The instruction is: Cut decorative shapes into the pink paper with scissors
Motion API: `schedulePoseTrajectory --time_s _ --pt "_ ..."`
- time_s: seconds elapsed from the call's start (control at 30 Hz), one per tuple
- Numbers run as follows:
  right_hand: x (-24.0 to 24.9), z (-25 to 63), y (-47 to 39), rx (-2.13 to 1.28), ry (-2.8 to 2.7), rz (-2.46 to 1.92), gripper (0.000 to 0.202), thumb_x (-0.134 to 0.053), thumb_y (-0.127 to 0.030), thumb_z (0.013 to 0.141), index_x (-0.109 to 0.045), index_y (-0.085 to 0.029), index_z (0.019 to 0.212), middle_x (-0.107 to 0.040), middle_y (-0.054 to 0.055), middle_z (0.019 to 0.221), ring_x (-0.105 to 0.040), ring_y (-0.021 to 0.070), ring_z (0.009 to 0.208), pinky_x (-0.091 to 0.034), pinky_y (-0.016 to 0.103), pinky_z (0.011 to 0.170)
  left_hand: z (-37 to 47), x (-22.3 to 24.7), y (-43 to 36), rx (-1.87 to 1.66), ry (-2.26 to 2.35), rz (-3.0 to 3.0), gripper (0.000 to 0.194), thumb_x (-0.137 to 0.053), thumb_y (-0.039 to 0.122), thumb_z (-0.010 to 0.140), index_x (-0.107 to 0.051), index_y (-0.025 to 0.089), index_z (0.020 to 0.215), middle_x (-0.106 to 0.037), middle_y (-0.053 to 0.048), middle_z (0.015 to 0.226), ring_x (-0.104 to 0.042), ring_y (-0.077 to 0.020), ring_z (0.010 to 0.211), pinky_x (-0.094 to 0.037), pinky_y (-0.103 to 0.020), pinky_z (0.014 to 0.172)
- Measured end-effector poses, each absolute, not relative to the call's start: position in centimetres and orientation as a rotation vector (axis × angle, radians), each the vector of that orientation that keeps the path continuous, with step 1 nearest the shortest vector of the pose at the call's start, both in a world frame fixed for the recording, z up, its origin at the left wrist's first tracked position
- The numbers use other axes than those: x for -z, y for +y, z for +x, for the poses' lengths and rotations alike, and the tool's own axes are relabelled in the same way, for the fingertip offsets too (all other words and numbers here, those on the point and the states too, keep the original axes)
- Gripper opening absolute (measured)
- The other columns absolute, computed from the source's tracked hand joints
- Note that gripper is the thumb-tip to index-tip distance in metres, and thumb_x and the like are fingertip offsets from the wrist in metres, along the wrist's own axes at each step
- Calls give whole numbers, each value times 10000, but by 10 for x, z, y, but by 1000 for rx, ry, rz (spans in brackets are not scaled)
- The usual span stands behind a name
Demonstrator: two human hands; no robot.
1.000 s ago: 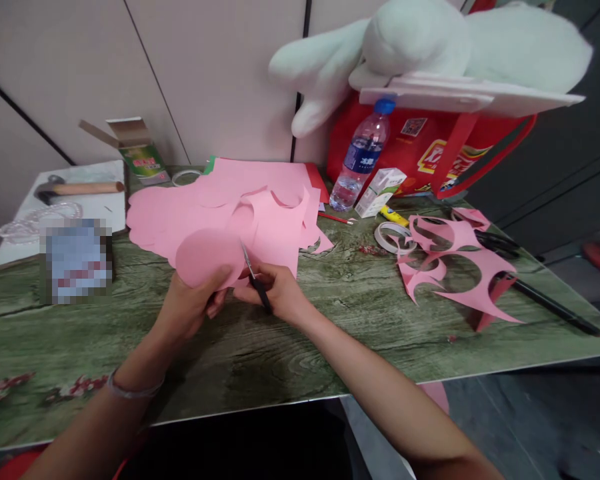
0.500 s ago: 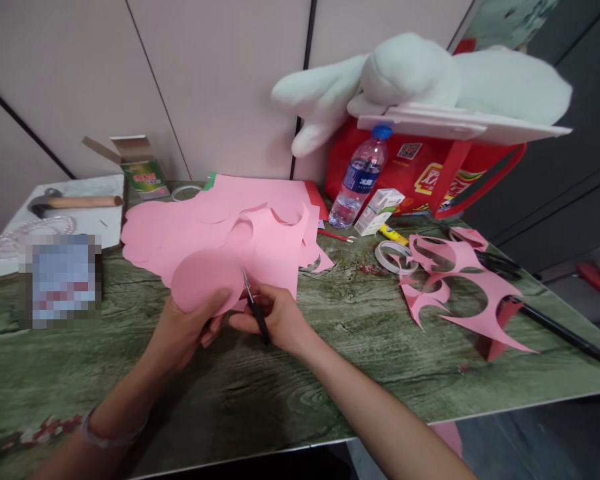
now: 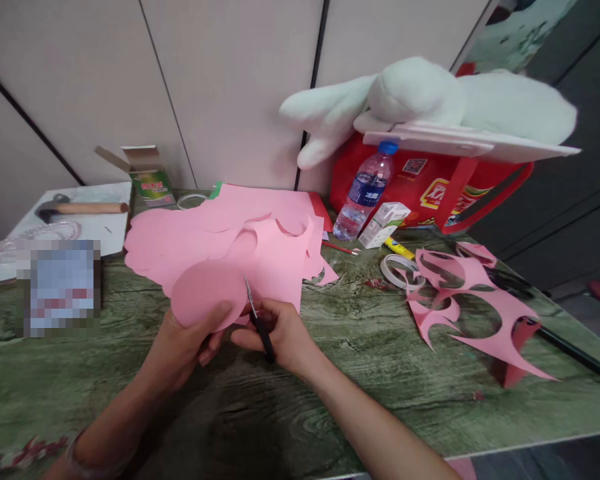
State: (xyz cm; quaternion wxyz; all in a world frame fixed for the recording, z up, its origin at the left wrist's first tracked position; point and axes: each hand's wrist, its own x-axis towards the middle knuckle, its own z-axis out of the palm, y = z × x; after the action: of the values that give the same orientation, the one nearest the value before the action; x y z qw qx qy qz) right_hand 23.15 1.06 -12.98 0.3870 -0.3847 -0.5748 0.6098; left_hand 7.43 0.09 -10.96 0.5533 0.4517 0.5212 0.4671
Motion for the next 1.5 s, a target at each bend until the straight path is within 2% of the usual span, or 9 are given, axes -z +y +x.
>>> schedulePoseTrajectory --time_s 0.43,0.8,1.0,1.2,1.5 --pt "127 230 10 -1557 -1471 -927 505 -764 -591 623 -603 -149 807 -507 -22 639 -412 109 582 -333 247 543 72 106 1 -1092 1252 1121 404 -646 414 737 -507 174 444 -422 50 329 -324 -39 267 -225 -184 282" --pt "132 230 13 -1493 -1473 -1051 500 -768 -581 596 -603 -154 798 -490 -50 532 -416 94 478 -325 232 462 73 103 0 -1147 1188 1133 389 -654 405 714 -483 183 444 -399 56 326 -299 -40 273 -202 -189 289" --pt "131 230 12 -1498 -1472 -1063 521 -760 -593 595 -619 -137 803 -543 -24 562 -450 100 482 -359 237 461 72 102 1 -1157 1198 1133 383 -665 420 695 -480 182 458 -393 61 325 -297 -40 276 -194 -186 292" --pt "130 229 12 -1499 -1456 -1081 557 -774 -607 558 -619 -131 801 -538 -29 531 -448 97 465 -353 231 446 70 104 1 -1155 1212 1119 392 -674 429 695 -474 180 467 -383 65 334 -301 -38 290 -204 -183 299" --pt "132 229 12 -1498 -1442 -1117 515 -778 -575 571 -630 -137 799 -542 -38 518 -464 90 441 -350 223 430 70 102 0 -1167 1230 1110 378 -676 422 699 -469 184 490 -379 65 342 -291 -39 301 -194 -189 306"
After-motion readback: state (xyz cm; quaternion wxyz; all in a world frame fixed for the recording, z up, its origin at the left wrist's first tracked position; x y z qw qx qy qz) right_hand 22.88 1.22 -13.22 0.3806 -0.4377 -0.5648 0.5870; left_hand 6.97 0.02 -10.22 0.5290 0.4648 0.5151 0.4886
